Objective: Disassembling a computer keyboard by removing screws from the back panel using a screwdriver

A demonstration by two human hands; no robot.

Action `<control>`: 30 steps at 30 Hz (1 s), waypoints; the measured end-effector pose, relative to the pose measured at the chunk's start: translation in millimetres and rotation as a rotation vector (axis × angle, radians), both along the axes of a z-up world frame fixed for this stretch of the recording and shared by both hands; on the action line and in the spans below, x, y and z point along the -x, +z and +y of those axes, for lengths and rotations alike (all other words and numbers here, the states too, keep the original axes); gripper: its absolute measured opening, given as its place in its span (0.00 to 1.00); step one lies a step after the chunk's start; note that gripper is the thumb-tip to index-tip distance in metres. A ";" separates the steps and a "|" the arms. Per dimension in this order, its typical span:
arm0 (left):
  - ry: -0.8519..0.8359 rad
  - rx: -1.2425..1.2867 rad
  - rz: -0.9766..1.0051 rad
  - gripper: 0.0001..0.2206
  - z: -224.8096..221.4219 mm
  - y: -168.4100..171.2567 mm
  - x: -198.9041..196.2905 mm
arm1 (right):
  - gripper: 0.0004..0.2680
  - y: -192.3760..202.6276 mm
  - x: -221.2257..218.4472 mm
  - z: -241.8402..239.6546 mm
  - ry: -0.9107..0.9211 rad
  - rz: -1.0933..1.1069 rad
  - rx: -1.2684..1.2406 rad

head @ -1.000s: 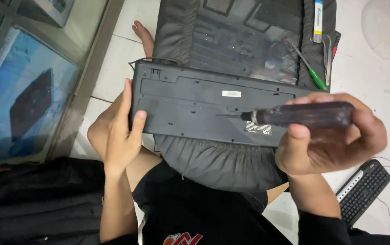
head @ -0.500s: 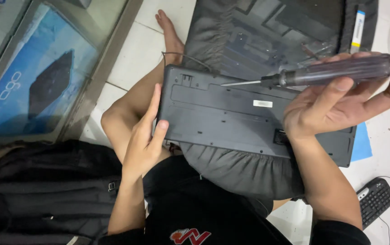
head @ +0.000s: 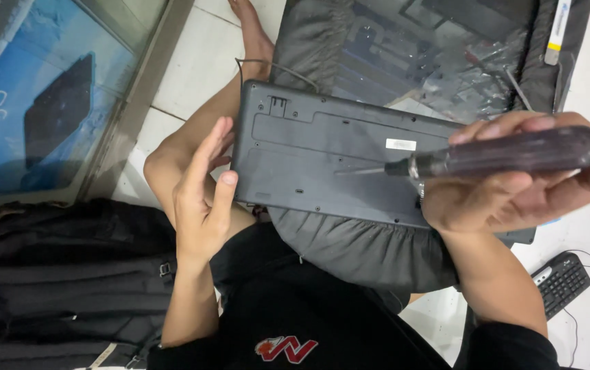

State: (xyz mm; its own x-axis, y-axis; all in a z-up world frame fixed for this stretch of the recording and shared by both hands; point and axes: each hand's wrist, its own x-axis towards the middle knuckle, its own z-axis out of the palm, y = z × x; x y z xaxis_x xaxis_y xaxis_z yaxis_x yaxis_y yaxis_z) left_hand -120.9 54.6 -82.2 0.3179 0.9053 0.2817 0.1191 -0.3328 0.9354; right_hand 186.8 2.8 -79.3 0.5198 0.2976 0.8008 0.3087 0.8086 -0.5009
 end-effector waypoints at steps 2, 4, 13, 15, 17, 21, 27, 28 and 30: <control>0.007 0.024 0.017 0.24 -1.6 0.0 0.1 | 0.18 4.4 6.9 -16.2 0.026 -0.006 0.072; 0.014 0.045 0.033 0.24 -2.2 -1.2 0.3 | 0.18 13.9 17.5 -22.3 0.052 -0.013 0.140; -0.032 -0.068 0.106 0.34 -11.9 1.5 7.2 | 0.17 34.7 45.2 -18.3 0.088 -0.247 0.114; -0.064 -0.137 0.166 0.38 -15.3 6.4 5.2 | 0.18 36.5 45.1 -21.3 0.109 -0.251 0.133; -0.053 -0.166 0.190 0.38 -18.2 1.0 3.0 | 0.17 40.4 49.8 -19.0 0.097 -0.270 0.125; 0.006 -0.253 0.313 0.39 -25.7 -11.3 0.8 | 0.16 42.2 53.9 -16.9 0.109 -0.300 0.103; 0.026 -0.317 0.364 0.37 -29.7 -15.0 -6.3 | 0.16 50.8 56.1 -18.1 0.132 -0.370 0.134; 0.027 -0.317 0.363 0.37 -30.6 -15.4 -7.2 | 0.16 49.9 55.1 -17.6 0.133 -0.372 0.133; 0.034 -0.302 0.390 0.36 -32.3 -16.2 -9.1 | 0.17 48.0 53.2 -16.1 0.162 -0.384 0.092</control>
State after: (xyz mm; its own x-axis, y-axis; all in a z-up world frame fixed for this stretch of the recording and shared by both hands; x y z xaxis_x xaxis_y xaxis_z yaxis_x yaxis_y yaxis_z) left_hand -111.8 22.3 -98.4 0.4235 0.8134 0.3987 0.4570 -0.5719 0.6812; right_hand 133.6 -13.3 -31.4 0.1291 0.4304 0.8934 0.3596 0.8193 -0.4466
